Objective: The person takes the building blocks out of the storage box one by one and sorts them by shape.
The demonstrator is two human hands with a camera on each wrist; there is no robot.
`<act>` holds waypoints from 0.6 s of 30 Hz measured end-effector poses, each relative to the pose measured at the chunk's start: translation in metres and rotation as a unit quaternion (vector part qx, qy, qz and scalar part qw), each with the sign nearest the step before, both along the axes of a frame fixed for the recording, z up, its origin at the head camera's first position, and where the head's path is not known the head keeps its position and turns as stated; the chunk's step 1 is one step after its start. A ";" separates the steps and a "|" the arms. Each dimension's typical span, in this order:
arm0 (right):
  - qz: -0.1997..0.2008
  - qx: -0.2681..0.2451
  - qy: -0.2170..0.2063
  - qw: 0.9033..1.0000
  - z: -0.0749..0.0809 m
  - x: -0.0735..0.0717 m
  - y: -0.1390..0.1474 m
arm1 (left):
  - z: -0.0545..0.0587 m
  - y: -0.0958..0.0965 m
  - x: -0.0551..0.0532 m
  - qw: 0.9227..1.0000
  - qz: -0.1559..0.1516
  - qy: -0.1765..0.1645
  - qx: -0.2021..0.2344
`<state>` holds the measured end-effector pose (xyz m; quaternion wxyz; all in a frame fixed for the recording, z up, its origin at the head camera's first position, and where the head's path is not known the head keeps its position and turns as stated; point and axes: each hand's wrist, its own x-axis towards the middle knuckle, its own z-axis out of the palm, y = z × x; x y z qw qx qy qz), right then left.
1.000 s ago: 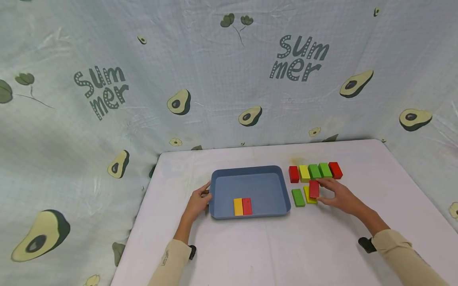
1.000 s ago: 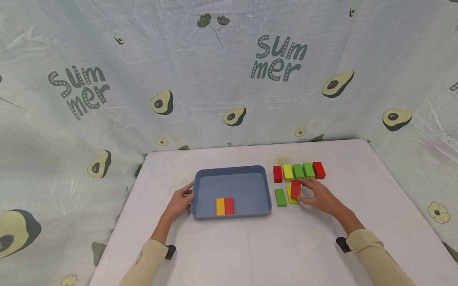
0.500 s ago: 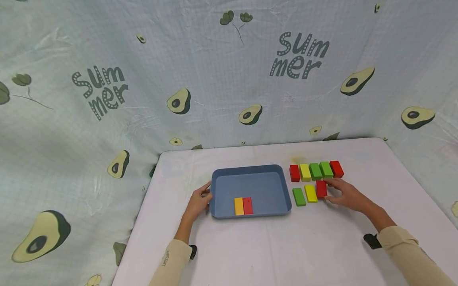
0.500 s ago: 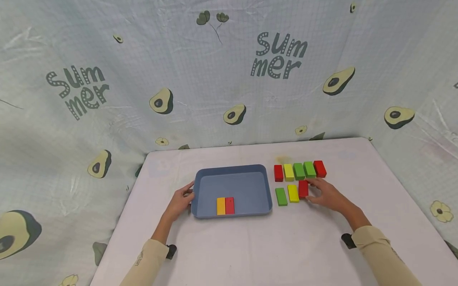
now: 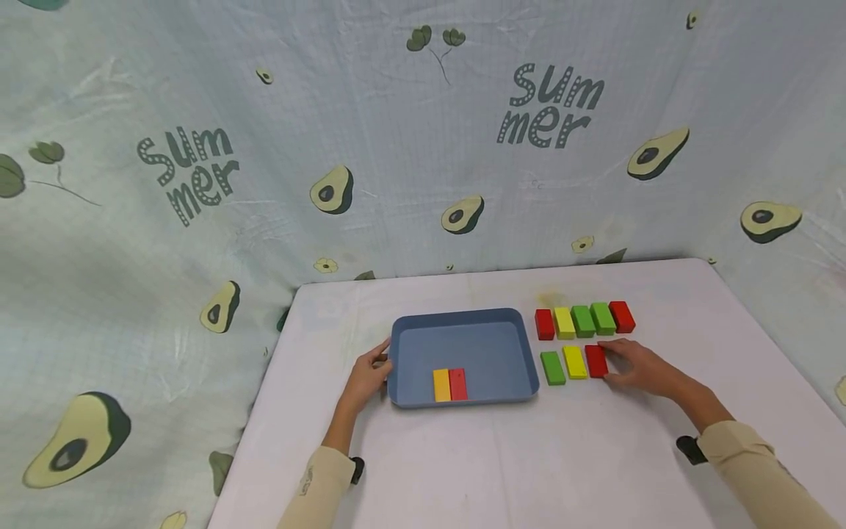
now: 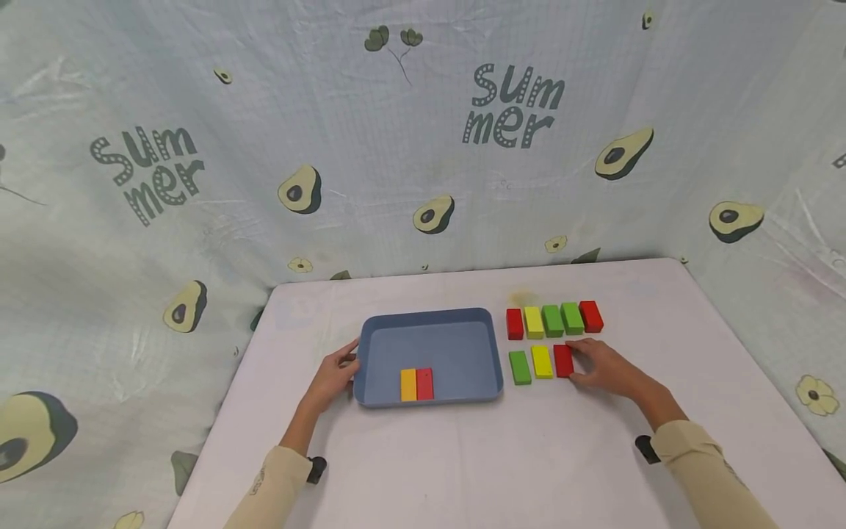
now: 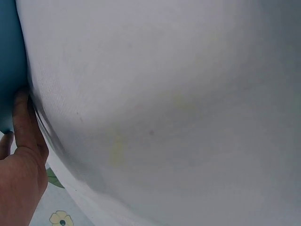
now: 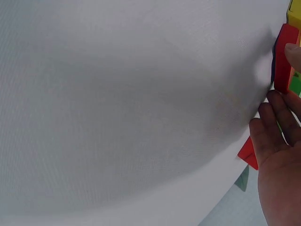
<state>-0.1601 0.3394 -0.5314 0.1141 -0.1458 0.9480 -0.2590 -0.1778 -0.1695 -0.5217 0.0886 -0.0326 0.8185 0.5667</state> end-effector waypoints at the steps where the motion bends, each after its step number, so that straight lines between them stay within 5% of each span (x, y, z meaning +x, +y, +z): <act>1: 0.004 0.001 0.000 1.000 0.000 -0.002 0.001 | 0.000 0.001 0.000 1.000 -0.004 0.009 -0.001; 4: 0.013 0.002 0.000 1.000 0.001 -0.006 0.004 | 0.000 0.002 0.000 1.000 -0.006 0.020 0.002; 11: 0.014 -0.012 -0.016 1.000 0.001 -0.012 0.008 | -0.001 0.006 -0.005 1.000 0.012 -0.017 0.000; 18: 0.002 -0.034 -0.011 0.999 0.003 -0.015 0.006 | -0.001 0.006 -0.005 1.000 0.000 0.014 -0.003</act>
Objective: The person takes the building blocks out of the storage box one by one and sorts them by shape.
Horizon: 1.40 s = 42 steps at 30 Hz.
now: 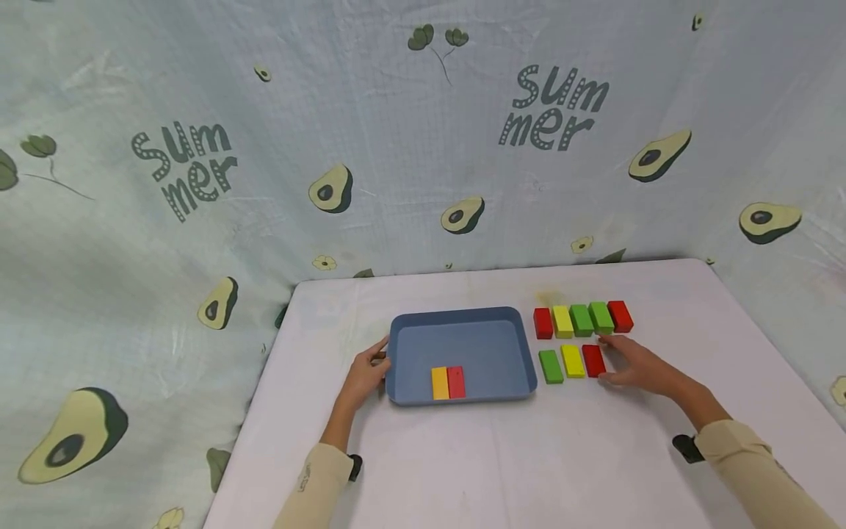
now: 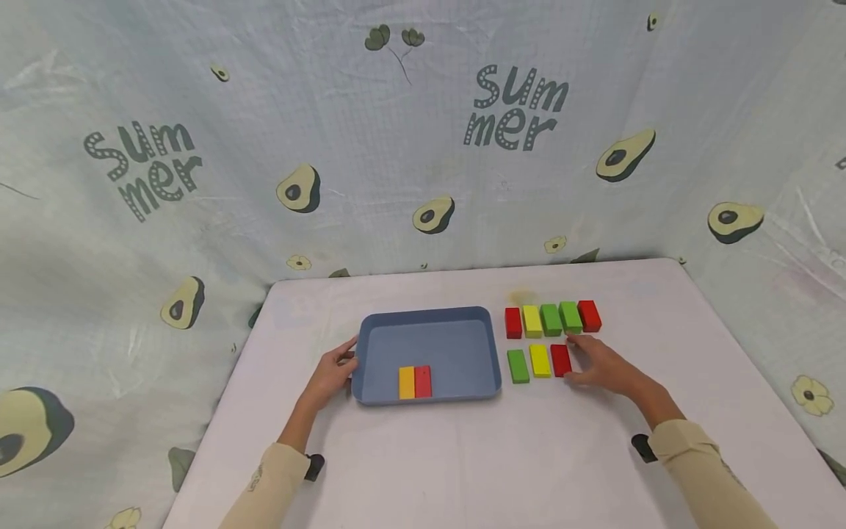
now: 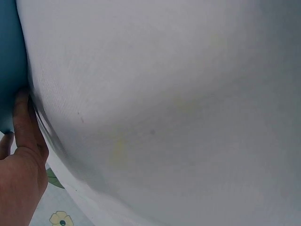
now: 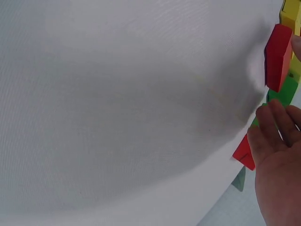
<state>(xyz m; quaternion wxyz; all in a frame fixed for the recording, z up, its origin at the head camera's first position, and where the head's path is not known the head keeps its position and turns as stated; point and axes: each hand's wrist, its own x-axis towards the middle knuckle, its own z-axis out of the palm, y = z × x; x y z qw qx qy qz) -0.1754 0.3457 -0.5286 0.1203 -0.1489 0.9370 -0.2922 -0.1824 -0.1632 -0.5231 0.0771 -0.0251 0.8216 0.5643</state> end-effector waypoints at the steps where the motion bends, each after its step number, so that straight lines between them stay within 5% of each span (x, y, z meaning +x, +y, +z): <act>1: -0.004 0.003 0.006 1.000 0.000 0.001 -0.001 | -0.001 0.000 0.000 1.000 -0.001 -0.001 0.002; 8: -0.028 -0.022 0.033 0.999 0.008 0.002 -0.008 | -0.007 0.002 0.000 0.999 0.024 -0.040 0.005; 24: 0.006 -0.120 0.084 0.989 0.013 -0.002 -0.063 | -0.009 0.002 0.000 0.999 0.024 -0.038 0.005; 42: 0.039 -0.136 0.122 0.982 0.020 -0.006 -0.103 | -0.006 -0.003 -0.002 1.000 0.007 -0.026 0.008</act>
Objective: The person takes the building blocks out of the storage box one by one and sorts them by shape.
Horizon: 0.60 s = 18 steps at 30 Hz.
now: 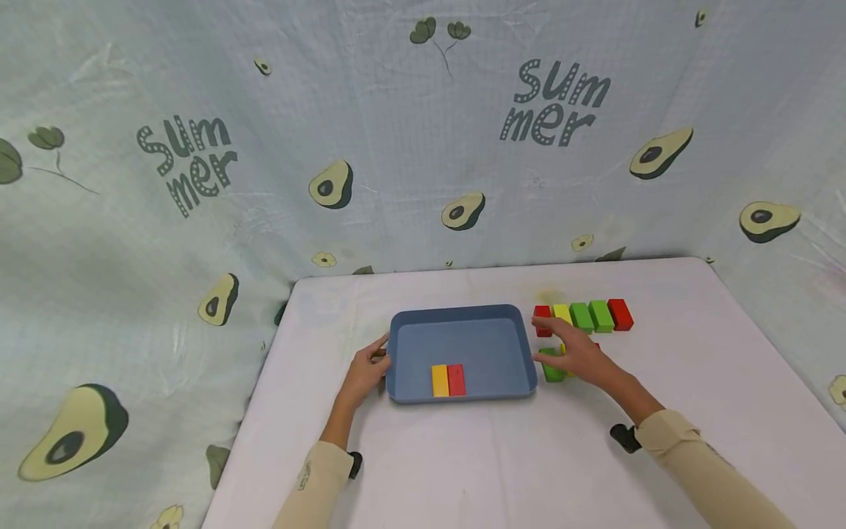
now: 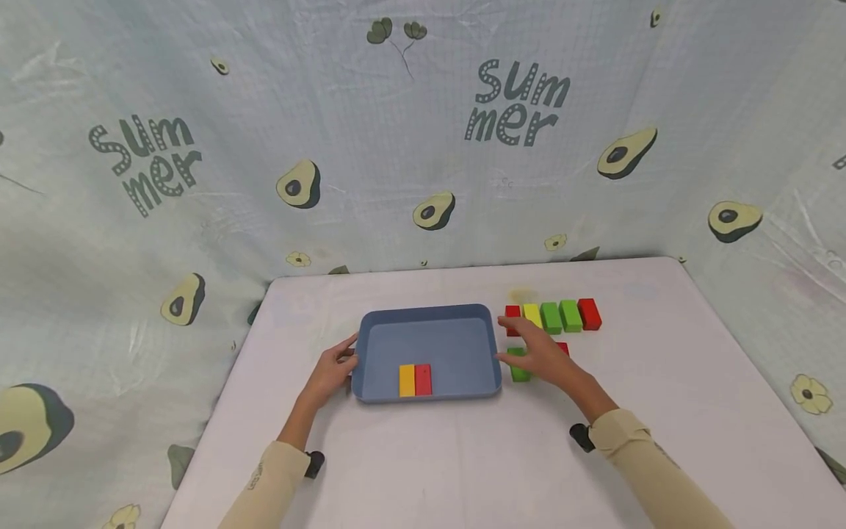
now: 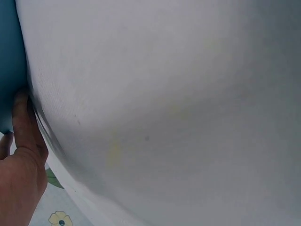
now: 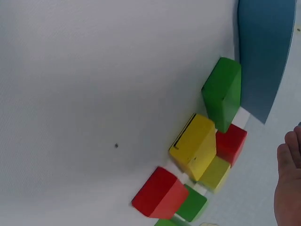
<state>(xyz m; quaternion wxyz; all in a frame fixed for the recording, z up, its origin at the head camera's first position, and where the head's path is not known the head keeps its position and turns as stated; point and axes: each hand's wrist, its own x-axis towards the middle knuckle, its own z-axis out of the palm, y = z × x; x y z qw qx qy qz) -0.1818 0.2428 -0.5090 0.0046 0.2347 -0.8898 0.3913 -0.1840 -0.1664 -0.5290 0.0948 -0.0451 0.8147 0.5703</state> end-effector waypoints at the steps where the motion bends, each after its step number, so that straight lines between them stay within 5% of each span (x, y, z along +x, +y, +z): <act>1: 0.003 -0.003 -0.001 1.000 0.000 0.000 -0.002 | 0.000 0.000 0.000 1.000 0.000 0.001 -0.001; 8: 0.011 -0.012 -0.039 0.999 -0.001 -0.001 -0.016 | 0.001 0.000 0.000 1.000 0.007 -0.004 -0.009; 18: 0.036 0.002 -0.039 0.999 0.001 -0.004 -0.042 | 0.002 -0.001 0.000 1.000 0.007 -0.001 -0.006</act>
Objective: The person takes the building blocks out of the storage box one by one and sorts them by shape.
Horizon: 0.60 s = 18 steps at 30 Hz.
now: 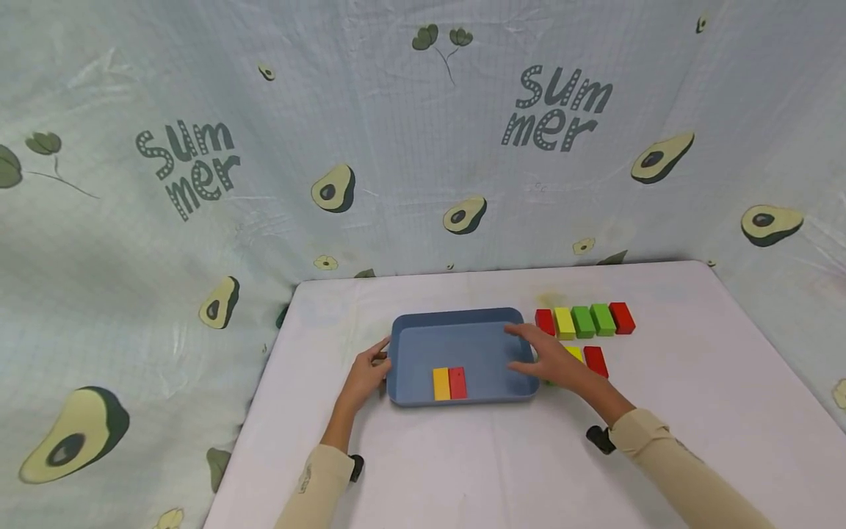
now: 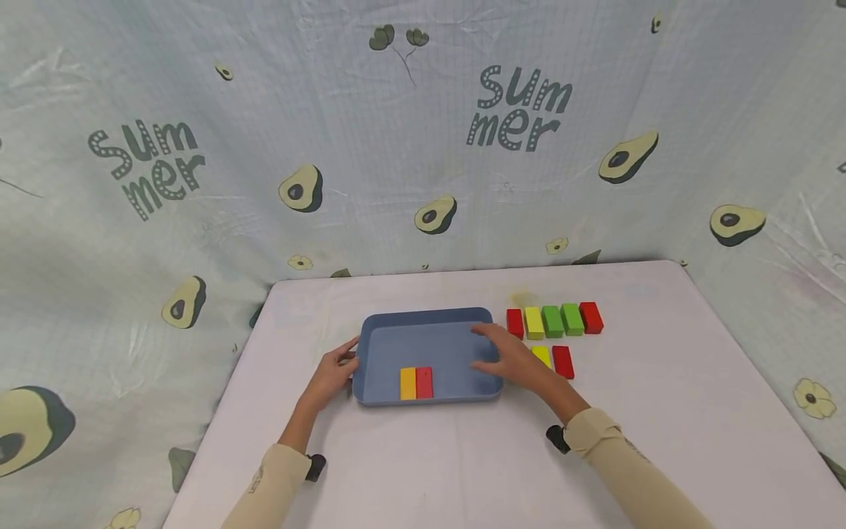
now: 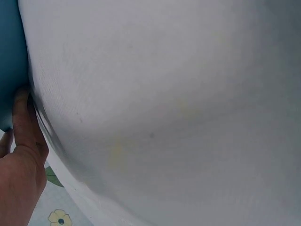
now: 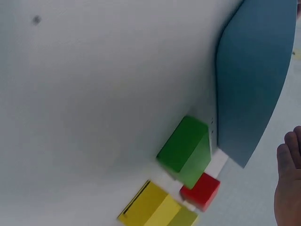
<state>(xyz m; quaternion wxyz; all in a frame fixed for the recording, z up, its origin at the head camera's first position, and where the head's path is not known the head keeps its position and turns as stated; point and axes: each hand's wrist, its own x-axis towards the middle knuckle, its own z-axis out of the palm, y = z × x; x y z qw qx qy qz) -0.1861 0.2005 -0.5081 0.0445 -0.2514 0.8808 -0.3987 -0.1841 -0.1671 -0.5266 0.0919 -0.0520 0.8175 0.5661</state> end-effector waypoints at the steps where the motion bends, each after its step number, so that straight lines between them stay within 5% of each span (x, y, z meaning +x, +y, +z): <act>1: 0.001 0.001 -0.004 1.000 0.000 0.000 -0.003 | 0.000 0.000 0.000 1.000 0.000 0.001 0.000; 18: 0.000 0.003 -0.031 1.000 -0.008 0.001 -0.028 | 0.000 0.000 0.002 1.000 -0.001 0.004 -0.001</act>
